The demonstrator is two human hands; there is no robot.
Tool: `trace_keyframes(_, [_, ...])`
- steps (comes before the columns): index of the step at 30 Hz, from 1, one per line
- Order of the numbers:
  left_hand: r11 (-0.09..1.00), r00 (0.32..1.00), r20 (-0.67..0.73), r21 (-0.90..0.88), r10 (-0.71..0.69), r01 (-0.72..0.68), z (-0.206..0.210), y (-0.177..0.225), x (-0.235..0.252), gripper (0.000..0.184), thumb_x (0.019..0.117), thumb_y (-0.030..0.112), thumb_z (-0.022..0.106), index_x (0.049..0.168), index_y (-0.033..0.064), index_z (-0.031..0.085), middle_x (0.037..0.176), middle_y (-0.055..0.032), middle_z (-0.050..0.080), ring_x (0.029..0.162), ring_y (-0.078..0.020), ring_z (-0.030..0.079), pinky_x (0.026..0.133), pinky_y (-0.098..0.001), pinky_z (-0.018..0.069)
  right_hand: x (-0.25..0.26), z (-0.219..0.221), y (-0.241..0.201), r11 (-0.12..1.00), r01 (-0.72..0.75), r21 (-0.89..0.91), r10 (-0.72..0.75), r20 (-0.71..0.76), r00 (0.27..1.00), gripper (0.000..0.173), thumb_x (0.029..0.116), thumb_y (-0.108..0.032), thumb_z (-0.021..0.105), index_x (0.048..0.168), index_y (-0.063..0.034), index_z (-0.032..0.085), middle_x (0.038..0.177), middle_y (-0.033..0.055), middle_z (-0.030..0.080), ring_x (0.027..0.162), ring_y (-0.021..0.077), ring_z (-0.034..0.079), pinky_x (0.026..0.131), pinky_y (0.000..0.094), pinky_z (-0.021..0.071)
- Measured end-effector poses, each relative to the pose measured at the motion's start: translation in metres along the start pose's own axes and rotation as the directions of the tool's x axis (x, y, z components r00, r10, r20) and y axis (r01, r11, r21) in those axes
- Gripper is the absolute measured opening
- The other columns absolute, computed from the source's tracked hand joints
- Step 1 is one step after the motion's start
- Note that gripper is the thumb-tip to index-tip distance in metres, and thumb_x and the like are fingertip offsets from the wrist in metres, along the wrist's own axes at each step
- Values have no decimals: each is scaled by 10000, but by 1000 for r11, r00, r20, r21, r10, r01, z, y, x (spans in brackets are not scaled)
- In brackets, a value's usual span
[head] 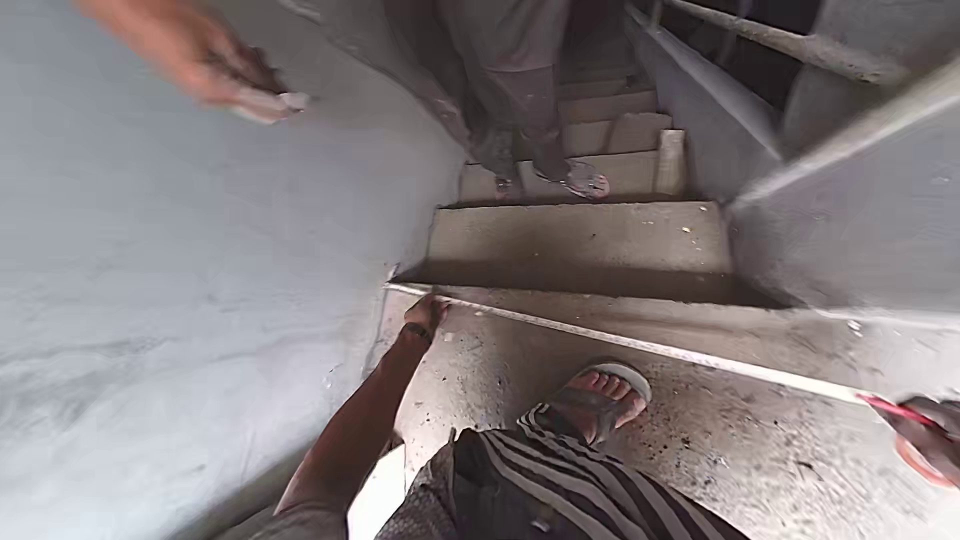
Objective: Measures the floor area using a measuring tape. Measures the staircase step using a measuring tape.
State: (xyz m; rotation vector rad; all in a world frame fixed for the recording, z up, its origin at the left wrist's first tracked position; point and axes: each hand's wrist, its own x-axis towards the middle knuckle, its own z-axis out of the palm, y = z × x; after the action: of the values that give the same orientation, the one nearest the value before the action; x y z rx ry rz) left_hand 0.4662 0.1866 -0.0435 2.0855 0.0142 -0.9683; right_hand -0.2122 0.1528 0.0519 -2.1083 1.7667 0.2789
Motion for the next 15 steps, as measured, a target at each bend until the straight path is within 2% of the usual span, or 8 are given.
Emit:
trace_keyframes(1, [988, 996, 77, 145, 49, -60, -3, 1, -4, 397, 1128, 236, 406, 1375, -45, 538, 1208, -191, 653, 997, -212, 655, 898, -369, 552, 1, 6, -1, 1000, 4, -21, -6, -93, 996, 371, 964, -297, 625, 874, 51, 715, 872, 317, 697, 896, 571, 680, 692, 702, 504])
trace_keyframes(2, [958, 985, 155, 260, 81, -120, 2, -1, -8, 406, 1130, 233, 390, 1402, -40, 518, 1254, -188, 640, 1034, -199, 647, 932, -363, 539, -3, 7, 0, 999, -36, -36, 31, -136, 990, 364, 953, -301, 647, 860, 44, 719, 848, 308, 695, 868, 564, 681, 674, 697, 498])
trace_keyframes(4, [945, 966, 235, 276, 109, -174, 11, -11, -13, 403, 1131, 260, 368, 1386, -21, 502, 1137, -110, 625, 918, -113, 606, 857, -292, 525, -1, 0, 5, 990, -120, -72, 115, -70, 991, 369, 982, -337, 619, 906, 6, 733, 890, 263, 717, 924, 502, 698, 734, 659, 520])
trace_keyframes(6, [982, 974, 206, 139, 96, -126, 5, -11, -4, 372, 1126, 338, 390, 1270, 28, 537, 924, -9, 595, 750, -56, 584, 718, -243, 533, 12, 0, -2, 980, -193, -55, 196, 50, 979, 363, 1014, -348, 583, 972, -25, 742, 949, 227, 725, 1002, 450, 687, 796, 614, 519])
trace_keyframes(8, [988, 971, 228, 120, 72, -101, 5, -8, -9, 339, 1132, 356, 359, 1161, 70, 539, 796, 48, 554, 645, -25, 549, 629, -214, 510, 22, 0, -3, 970, -231, -72, 237, 92, 967, 352, 1022, -351, 566, 976, -51, 744, 954, 193, 724, 1022, 417, 681, 787, 583, 522])
trace_keyframes(10, [984, 972, 223, 143, 68, -102, 8, -2, -23, 337, 1141, 335, 316, 1116, 83, 536, 745, 56, 564, 600, -12, 552, 600, -193, 510, 29, 3, -5, 965, -251, -81, 258, 98, 961, 333, 1015, -341, 573, 959, -59, 742, 941, 180, 722, 1007, 406, 682, 761, 571, 523])
trace_keyframes(13, [995, 988, 149, 85, 34, -47, 16, 5, -43, 403, 1144, 313, 341, 1352, 4, 496, 973, -55, 580, 738, -80, 574, 689, -251, 518, 42, 6, -7, 960, -266, -85, 273, 91, 958, 325, 1024, -336, 580, 957, -58, 734, 934, 177, 713, 1002, 404, 672, 751, 563, 512])
trace_keyframes(15, [990, 994, 104, 133, 41, -55, 17, 4, -36, 371, 1141, 351, 341, 1264, 49, 518, 885, -23, 600, 666, -58, 581, 624, -230, 525, 50, 9, -3, 964, -252, -82, 258, 72, 963, 330, 1026, -340, 577, 957, -55, 729, 932, 182, 712, 991, 405, 678, 745, 571, 515])
